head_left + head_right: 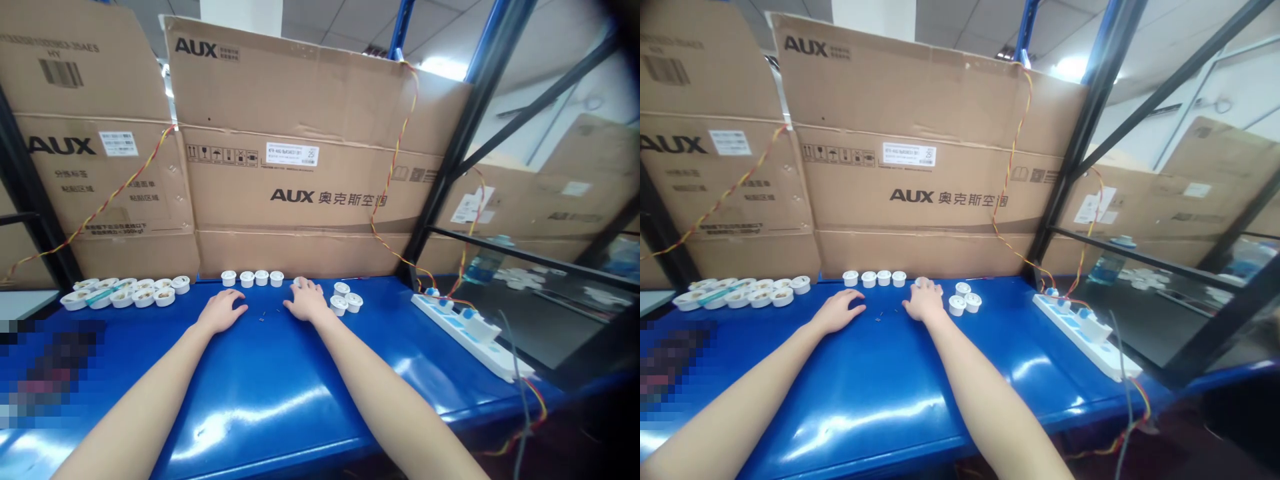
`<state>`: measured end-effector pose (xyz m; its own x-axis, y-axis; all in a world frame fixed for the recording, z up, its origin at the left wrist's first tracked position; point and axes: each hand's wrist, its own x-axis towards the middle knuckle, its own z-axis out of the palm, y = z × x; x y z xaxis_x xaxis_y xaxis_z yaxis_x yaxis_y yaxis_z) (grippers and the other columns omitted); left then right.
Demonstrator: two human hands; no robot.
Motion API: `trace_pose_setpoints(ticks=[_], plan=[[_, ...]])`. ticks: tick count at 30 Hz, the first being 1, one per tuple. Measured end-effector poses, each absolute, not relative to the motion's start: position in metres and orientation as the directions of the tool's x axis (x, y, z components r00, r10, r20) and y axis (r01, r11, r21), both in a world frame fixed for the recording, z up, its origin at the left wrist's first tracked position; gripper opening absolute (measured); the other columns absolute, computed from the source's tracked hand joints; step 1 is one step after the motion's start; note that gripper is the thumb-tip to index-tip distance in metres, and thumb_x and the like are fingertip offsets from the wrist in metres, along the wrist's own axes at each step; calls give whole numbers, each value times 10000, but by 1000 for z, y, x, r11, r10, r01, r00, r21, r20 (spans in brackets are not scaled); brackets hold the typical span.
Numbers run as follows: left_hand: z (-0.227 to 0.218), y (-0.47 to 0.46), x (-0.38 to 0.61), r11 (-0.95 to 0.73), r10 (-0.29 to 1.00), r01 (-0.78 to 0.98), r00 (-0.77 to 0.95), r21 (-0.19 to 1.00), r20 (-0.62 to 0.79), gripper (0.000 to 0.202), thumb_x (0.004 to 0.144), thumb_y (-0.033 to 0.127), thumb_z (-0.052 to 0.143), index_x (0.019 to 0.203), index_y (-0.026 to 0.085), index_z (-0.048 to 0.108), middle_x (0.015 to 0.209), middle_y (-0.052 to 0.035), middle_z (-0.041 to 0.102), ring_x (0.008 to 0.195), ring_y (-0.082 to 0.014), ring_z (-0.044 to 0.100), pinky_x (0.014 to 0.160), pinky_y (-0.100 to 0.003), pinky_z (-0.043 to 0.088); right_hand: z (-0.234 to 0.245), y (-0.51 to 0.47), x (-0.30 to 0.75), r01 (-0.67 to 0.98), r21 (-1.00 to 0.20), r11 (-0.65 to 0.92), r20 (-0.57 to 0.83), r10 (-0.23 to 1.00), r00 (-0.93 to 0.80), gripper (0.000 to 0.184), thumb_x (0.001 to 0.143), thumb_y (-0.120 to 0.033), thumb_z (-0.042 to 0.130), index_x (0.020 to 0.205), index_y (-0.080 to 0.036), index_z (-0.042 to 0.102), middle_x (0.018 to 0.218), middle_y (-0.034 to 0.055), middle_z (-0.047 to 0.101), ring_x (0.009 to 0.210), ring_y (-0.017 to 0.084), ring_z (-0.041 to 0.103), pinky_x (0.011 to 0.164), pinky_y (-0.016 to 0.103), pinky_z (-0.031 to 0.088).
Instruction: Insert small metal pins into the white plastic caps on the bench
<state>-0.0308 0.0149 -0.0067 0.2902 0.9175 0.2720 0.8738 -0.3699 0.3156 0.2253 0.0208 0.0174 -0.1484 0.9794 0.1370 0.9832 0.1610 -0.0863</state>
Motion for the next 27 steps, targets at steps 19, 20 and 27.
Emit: trace_pose_setpoints(ticks=[19, 20, 27], plan=[[-6, 12, -25, -503, 837, 815, 376, 287, 398, 447, 865, 172, 399, 1276, 288, 532, 1314, -44, 543, 1185, -248, 515, 989, -397, 421, 5, 30, 221, 808, -303, 505, 379, 842, -384, 367, 864, -166, 506, 1221, -226, 567, 1254, 100, 560, 1123, 247, 524, 980, 368, 380], [-5, 11, -23, -521, 822, 808, 386, 277, 418, 481, 859, 138, 376, 1288, 297, 523, 1321, -38, 536, 1179, -239, 521, 981, -386, 429, 2, 32, 220, 780, -313, 543, 389, 822, -416, 374, 866, -154, 501, 1225, -237, 568, 1276, 89, 548, 1148, 239, 514, 996, 366, 373], [-5, 8, -14, -518, 822, 829, 416, 209, 388, 522, 847, 161, 419, 1346, 311, 458, 1409, -48, 451, 1229, -270, 482, 967, -414, 439, -11, 40, 211, 622, -463, 631, 434, 774, -461, 428, 833, -136, 549, 1246, -245, 541, 1314, 78, 503, 1204, 208, 483, 1030, 363, 365]])
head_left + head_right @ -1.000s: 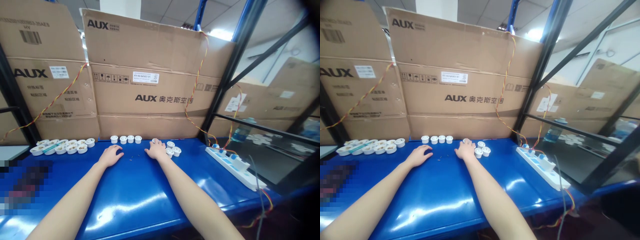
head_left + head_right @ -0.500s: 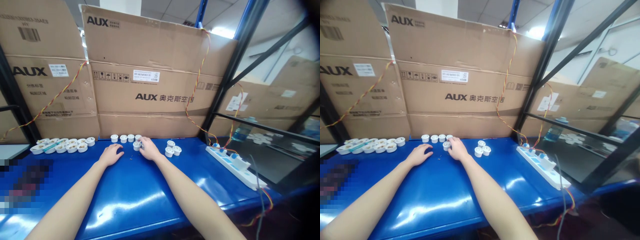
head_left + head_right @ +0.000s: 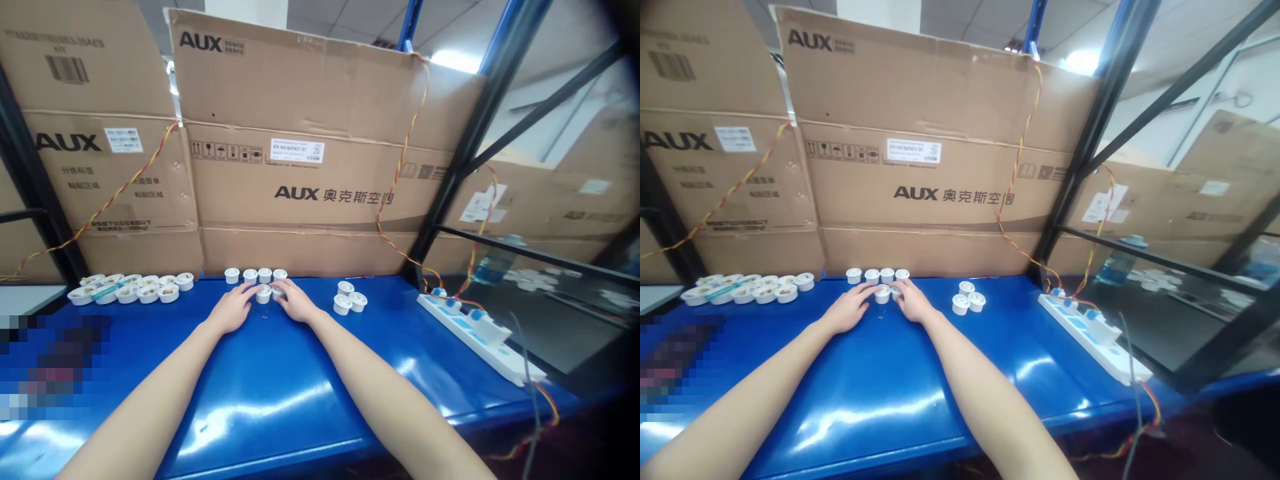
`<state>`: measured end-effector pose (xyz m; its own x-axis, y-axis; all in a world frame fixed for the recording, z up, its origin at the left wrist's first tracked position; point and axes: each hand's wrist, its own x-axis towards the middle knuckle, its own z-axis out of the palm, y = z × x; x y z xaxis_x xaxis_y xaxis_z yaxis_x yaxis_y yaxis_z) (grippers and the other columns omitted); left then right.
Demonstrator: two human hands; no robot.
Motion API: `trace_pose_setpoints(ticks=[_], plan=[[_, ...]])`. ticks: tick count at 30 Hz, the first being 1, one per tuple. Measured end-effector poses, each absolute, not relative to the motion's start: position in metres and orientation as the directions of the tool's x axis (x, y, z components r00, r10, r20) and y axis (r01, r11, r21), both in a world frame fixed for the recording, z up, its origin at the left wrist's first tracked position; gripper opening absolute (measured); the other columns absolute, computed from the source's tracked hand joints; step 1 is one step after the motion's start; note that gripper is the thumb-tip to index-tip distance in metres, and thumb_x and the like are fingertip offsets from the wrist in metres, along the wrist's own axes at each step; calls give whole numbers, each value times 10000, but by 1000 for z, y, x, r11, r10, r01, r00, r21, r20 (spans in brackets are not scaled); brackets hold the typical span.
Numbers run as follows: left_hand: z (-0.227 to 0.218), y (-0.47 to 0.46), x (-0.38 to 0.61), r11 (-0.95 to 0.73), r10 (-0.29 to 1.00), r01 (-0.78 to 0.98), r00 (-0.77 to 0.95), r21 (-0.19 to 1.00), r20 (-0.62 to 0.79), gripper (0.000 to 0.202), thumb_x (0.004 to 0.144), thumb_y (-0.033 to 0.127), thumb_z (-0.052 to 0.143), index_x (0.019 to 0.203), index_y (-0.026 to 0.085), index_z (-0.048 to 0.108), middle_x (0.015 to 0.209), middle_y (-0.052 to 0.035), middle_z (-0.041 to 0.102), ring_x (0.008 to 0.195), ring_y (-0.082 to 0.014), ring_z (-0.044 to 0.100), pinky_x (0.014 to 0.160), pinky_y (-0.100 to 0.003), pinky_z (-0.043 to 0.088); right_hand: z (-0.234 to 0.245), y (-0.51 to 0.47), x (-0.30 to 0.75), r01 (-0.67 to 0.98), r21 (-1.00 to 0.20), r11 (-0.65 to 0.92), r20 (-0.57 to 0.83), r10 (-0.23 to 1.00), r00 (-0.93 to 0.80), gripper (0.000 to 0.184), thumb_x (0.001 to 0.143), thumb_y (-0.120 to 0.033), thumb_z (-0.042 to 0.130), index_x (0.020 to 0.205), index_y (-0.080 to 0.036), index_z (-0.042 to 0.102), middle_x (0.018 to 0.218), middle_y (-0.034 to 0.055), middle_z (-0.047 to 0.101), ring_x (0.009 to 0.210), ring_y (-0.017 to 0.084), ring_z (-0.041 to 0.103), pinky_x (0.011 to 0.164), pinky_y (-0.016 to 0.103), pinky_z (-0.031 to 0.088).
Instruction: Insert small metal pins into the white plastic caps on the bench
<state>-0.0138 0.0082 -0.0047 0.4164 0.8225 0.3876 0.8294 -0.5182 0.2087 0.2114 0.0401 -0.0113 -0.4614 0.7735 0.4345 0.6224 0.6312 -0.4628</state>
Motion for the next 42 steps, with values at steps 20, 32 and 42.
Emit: trace_pose_setpoints(ticks=[20, 32, 42], plan=[[5, -1, -10, -354, 915, 833, 215, 425, 341, 315, 813, 405, 551, 1080, 248, 494, 1023, -50, 670, 903, -257, 644, 693, -301, 449, 1, 34, 224, 783, -531, 325, 317, 933, -172, 345, 634, -293, 704, 962, -226, 620, 898, 13, 675, 819, 195, 607, 668, 256, 417], [3, 1, -12, -490, 845, 746, 280, 450, 456, 429, 790, 259, 543, 1214, 232, 480, 1261, -67, 575, 1122, -257, 565, 940, -359, 447, 2, 26, 219, 672, -523, 524, 395, 848, -353, 465, 734, -313, 674, 1173, -212, 562, 1132, 69, 636, 1015, 220, 597, 886, 323, 437], [18, -3, -12, -639, 715, 741, 471, 209, 517, 469, 722, 42, 455, 1131, 236, 578, 1224, -50, 600, 1162, -234, 522, 1009, -366, 395, 17, 23, 221, 666, -374, 645, 466, 752, -467, 560, 692, -84, 631, 1221, -241, 539, 1160, 55, 604, 1088, 212, 542, 948, 330, 411]])
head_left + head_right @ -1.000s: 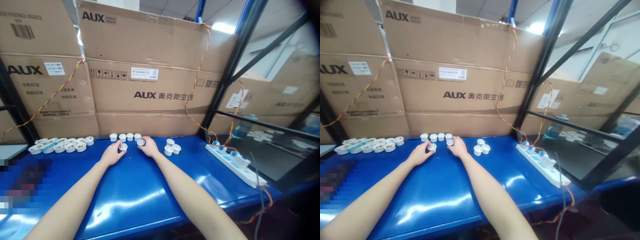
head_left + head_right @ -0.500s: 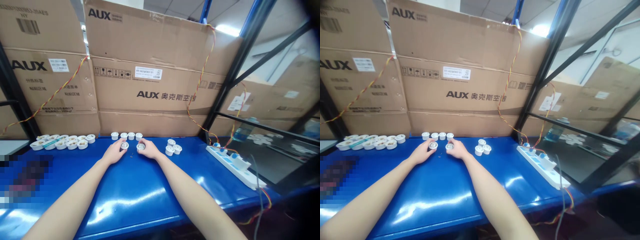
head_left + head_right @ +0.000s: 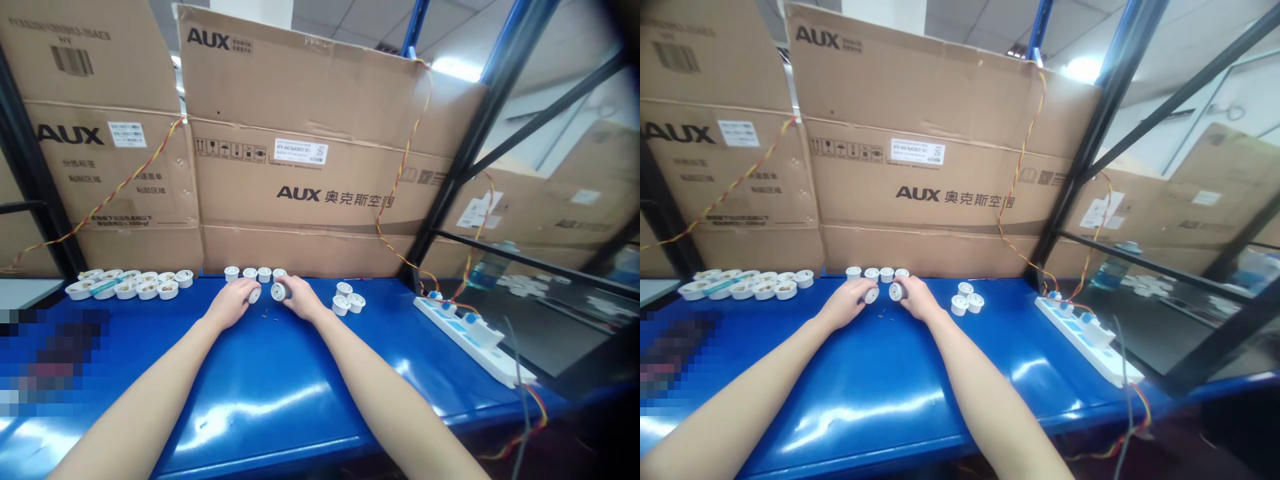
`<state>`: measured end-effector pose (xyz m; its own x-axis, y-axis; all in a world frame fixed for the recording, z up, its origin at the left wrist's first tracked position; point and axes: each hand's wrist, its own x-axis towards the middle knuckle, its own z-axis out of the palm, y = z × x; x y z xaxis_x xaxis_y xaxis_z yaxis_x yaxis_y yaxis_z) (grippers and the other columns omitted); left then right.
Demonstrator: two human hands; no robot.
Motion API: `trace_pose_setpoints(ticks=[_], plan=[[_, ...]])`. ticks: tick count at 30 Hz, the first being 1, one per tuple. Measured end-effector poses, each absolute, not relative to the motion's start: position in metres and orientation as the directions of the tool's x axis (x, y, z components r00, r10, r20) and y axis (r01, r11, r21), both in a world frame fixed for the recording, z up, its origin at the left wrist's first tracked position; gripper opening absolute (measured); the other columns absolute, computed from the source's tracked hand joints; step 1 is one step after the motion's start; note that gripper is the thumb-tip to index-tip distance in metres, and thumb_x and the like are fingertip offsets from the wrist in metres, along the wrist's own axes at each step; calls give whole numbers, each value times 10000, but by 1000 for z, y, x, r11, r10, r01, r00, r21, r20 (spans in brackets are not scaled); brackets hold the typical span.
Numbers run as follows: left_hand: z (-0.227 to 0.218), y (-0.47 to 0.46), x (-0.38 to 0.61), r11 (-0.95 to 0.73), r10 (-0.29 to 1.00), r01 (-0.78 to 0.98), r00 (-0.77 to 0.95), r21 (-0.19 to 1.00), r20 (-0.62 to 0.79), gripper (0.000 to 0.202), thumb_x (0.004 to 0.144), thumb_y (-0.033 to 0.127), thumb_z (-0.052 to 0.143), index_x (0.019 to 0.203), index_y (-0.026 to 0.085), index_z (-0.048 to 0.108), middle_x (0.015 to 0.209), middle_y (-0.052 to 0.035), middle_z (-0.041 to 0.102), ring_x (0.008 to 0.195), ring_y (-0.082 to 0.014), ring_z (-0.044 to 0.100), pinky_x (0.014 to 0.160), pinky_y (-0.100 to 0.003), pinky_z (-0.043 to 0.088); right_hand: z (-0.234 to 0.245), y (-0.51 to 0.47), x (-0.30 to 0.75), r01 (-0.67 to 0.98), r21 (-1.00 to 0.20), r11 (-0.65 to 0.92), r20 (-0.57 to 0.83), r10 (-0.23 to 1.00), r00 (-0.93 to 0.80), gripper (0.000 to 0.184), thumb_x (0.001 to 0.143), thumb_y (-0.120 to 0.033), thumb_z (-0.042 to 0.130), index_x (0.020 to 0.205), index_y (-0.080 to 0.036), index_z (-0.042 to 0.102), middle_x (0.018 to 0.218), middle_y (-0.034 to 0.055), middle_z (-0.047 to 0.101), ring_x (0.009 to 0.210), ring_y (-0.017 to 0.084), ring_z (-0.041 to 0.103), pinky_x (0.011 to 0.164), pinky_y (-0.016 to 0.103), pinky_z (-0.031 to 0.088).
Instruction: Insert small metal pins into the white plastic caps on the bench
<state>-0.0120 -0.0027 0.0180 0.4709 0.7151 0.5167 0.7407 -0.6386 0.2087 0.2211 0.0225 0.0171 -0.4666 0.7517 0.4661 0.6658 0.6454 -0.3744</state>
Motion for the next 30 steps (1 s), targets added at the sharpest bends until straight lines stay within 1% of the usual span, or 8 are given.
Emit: trace_pose_setpoints(ticks=[4, 8, 12, 15, 19, 23, 27, 30], plan=[[23, -2, -12, -688, 676, 714, 563, 132, 475, 387, 814, 79, 416, 1111, 243, 603, 1221, -45, 611, 1208, -229, 483, 1040, -397, 344, 25, 14, 215, 632, -263, 729, 426, 675, -602, 456, 723, -32, 554, 1115, -259, 612, 1131, 21, 624, 1109, 196, 503, 957, 307, 392], [25, -2, -11, -733, 654, 673, 658, 98, 372, 340, 847, 91, 405, 1035, 253, 638, 1131, -39, 649, 1120, -206, 538, 998, -372, 355, 26, 11, 209, 605, -181, 775, 365, 624, -690, 414, 765, -16, 495, 1070, -260, 633, 1147, 2, 630, 1074, 179, 517, 929, 286, 394], [28, -3, -12, -746, 624, 664, 666, 56, 409, 336, 867, 103, 394, 1052, 256, 630, 1160, -41, 640, 1154, -211, 517, 1004, -386, 336, 30, 11, 207, 643, -109, 758, 411, 624, -665, 362, 822, -47, 460, 1073, -240, 636, 1142, 28, 631, 1059, 189, 499, 943, 302, 372], [27, -5, -12, -736, 640, 671, 648, 89, 414, 342, 851, 96, 403, 1048, 265, 626, 1151, -33, 647, 1154, -208, 524, 1003, -381, 350, 30, 12, 209, 684, -115, 720, 395, 665, -634, 361, 823, -58, 472, 1081, -249, 635, 1127, 34, 634, 1059, 194, 494, 936, 304, 368], [17, -1, -17, -580, 789, 765, 440, 281, 428, 365, 774, 130, 502, 1090, 289, 594, 1161, -21, 640, 1081, -216, 575, 929, -338, 430, 17, 18, 215, 800, -230, 554, 361, 812, -459, 403, 757, -159, 625, 1149, -251, 595, 1069, 56, 637, 989, 218, 552, 845, 302, 408], [0, 11, -32, -327, 905, 777, 95, 537, 414, 352, 762, 358, 598, 1088, 229, 573, 1076, -43, 660, 981, -235, 619, 857, -332, 482, 0, 30, 228, 881, -334, 335, 309, 922, -233, 470, 726, -461, 691, 1115, -211, 608, 988, 85, 653, 971, 260, 572, 797, 319, 429], [-11, 19, -46, -172, 911, 856, -49, 487, 409, 407, 774, 417, 584, 1127, 215, 595, 1116, -94, 614, 1075, -290, 571, 911, -383, 451, -6, 37, 233, 933, -268, 241, 315, 937, -152, 384, 782, -516, 610, 969, -183, 656, 1031, 126, 655, 987, 277, 570, 781, 334, 436], [-8, 16, -48, -106, 905, 890, -98, 443, 413, 459, 779, 310, 563, 1233, 247, 541, 1199, -111, 548, 1086, -297, 563, 886, -387, 466, -3, 36, 231, 961, -231, 154, 340, 938, -69, 317, 779, -452, 623, 921, -171, 661, 1012, 147, 660, 947, 288, 587, 733, 340, 441]])
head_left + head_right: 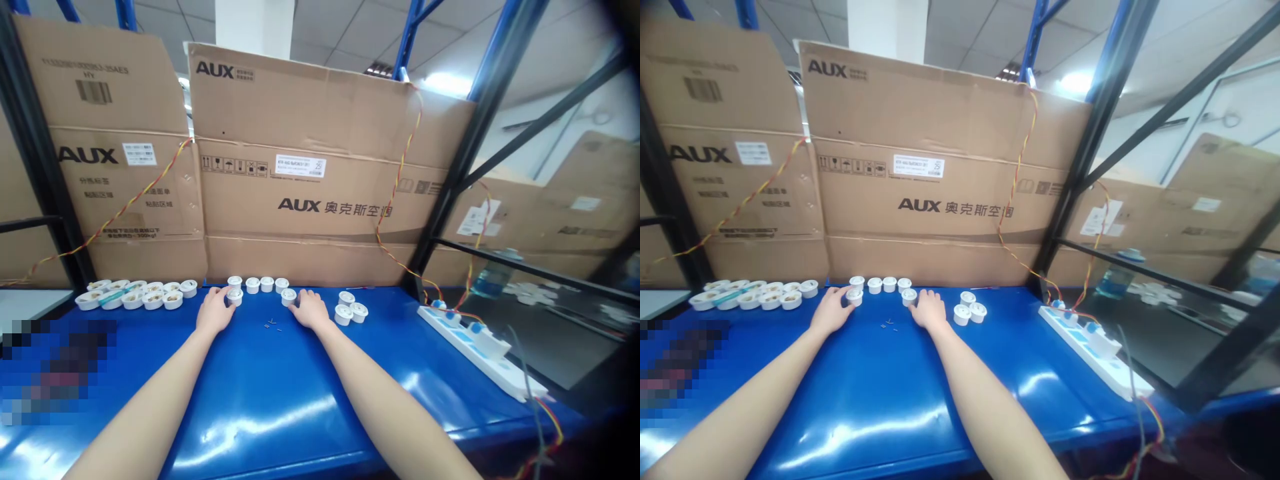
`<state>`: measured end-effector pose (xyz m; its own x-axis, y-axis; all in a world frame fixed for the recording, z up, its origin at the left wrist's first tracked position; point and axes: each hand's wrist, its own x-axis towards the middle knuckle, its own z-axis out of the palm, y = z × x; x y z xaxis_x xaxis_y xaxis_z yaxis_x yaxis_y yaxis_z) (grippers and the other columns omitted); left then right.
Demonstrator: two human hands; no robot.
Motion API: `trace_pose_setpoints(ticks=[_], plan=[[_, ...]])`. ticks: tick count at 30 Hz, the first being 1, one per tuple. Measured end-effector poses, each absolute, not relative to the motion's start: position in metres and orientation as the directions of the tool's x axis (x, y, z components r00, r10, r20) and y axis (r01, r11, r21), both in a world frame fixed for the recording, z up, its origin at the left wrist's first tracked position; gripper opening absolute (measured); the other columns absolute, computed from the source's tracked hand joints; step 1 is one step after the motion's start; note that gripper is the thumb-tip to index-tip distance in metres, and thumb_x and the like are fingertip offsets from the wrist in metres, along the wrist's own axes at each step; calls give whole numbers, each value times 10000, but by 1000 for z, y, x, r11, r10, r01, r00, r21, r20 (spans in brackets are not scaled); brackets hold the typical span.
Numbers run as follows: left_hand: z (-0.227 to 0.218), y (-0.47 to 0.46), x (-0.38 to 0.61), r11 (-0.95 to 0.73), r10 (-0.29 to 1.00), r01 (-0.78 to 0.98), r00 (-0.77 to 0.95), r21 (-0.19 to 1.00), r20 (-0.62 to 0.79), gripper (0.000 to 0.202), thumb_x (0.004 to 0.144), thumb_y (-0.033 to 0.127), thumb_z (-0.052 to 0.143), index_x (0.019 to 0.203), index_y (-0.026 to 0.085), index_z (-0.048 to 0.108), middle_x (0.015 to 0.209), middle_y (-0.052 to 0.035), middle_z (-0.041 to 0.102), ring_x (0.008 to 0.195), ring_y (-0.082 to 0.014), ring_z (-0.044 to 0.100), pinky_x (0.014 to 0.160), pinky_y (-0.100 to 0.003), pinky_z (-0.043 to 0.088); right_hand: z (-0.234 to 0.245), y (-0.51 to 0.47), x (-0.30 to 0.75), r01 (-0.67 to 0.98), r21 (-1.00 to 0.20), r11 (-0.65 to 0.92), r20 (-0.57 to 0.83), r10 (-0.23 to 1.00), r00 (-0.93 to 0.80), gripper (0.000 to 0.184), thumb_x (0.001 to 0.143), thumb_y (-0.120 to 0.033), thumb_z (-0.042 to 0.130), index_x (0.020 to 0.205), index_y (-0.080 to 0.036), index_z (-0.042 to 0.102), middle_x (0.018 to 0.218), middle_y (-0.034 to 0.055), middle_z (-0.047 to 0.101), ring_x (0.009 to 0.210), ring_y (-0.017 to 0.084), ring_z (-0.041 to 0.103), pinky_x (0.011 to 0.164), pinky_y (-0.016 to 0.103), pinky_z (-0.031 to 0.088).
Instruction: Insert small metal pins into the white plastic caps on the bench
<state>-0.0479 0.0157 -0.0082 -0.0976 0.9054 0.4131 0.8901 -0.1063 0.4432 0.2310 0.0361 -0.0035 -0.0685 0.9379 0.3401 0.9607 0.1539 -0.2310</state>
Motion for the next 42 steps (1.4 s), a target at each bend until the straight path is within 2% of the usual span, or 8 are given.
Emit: trace_pose_setpoints(ticks=[3, 6, 9, 15, 22, 26, 30, 42], plan=[[4, 8, -42, -129, 838, 911, -112, 392, 535, 449, 786, 215, 515, 1234, 242, 527, 1225, -123, 509, 1101, -304, 543, 894, -406, 466, 1, 33, 228, 935, -289, 208, 263, 956, -131, 277, 828, -433, 569, 719, -197, 662, 781, 96, 680, 786, 238, 621, 672, 305, 429], [15, -1, -28, -398, 772, 867, 139, 302, 620, 313, 825, 202, 470, 1114, 247, 583, 1196, -76, 542, 1120, -250, 534, 974, -360, 432, 2, 31, 224, 853, -386, 353, 227, 932, -283, 322, 866, -433, 518, 680, -219, 670, 723, 47, 679, 698, 190, 619, 650, 276, 420], [15, -9, -7, -582, 757, 762, 380, 284, 532, 273, 868, 281, 467, 1108, 263, 597, 1218, -46, 563, 1134, -237, 535, 993, -370, 428, 0, 31, 220, 795, -431, 427, 295, 899, -323, 190, 839, -370, 560, 847, -242, 701, 878, 28, 705, 801, 187, 631, 713, 268, 431], [4, -16, 23, -670, 738, 635, 628, 385, 249, 580, 867, 541, 489, 1382, 282, 420, 1454, -72, 411, 1329, -280, 379, 1101, -449, 319, -5, 31, 218, 748, -429, 506, 329, 859, -392, 194, 792, -263, 578, 945, -244, 696, 1013, 23, 696, 934, 190, 617, 796, 261, 431], [6, -19, 23, -698, 699, 617, 696, 362, 161, 683, 864, 617, 442, 1460, 331, 272, 1543, -41, 250, 1407, -278, 244, 1145, -458, 234, 26, 36, 246, 835, -451, 317, 408, 905, -123, 211, 826, -267, 495, 927, -233, 677, 867, 21, 693, 812, 178, 618, 762, 266, 439], [6, -17, 24, -727, 658, 598, 747, 338, 93, 631, 874, 639, 389, 1423, 328, 364, 1526, -37, 282, 1411, -278, 233, 1162, -485, 153, 43, 36, 285, 936, -348, 59, 429, 898, 103, 441, 833, -435, 513, 1192, -192, 594, 1200, 110, 604, 1113, 269, 530, 944, 364, 391], [6, -15, 25, -736, 629, 558, 773, 382, 83, 617, 905, 577, 388, 1440, 272, 344, 1515, -44, 300, 1405, -248, 258, 1165, -429, 183, 28, 25, 317, 977, -174, -125, 185, 970, 157, 719, 793, -619, 504, 1374, -201, 448, 1443, 150, 385, 1290, 371, 363, 1012, 493, 311], [11, -24, 20, -753, 585, 482, 802, 448, 120, 453, 933, 462, 414, 1358, 315, 472, 1442, 2, 430, 1348, -224, 378, 1132, -390, 273, 14, 18, 319, 979, -131, -159, 197, 963, 183, 650, 831, -575, 468, 1354, -188, 449, 1359, 176, 423, 1171, 332, 478, 925, 440, 371]])
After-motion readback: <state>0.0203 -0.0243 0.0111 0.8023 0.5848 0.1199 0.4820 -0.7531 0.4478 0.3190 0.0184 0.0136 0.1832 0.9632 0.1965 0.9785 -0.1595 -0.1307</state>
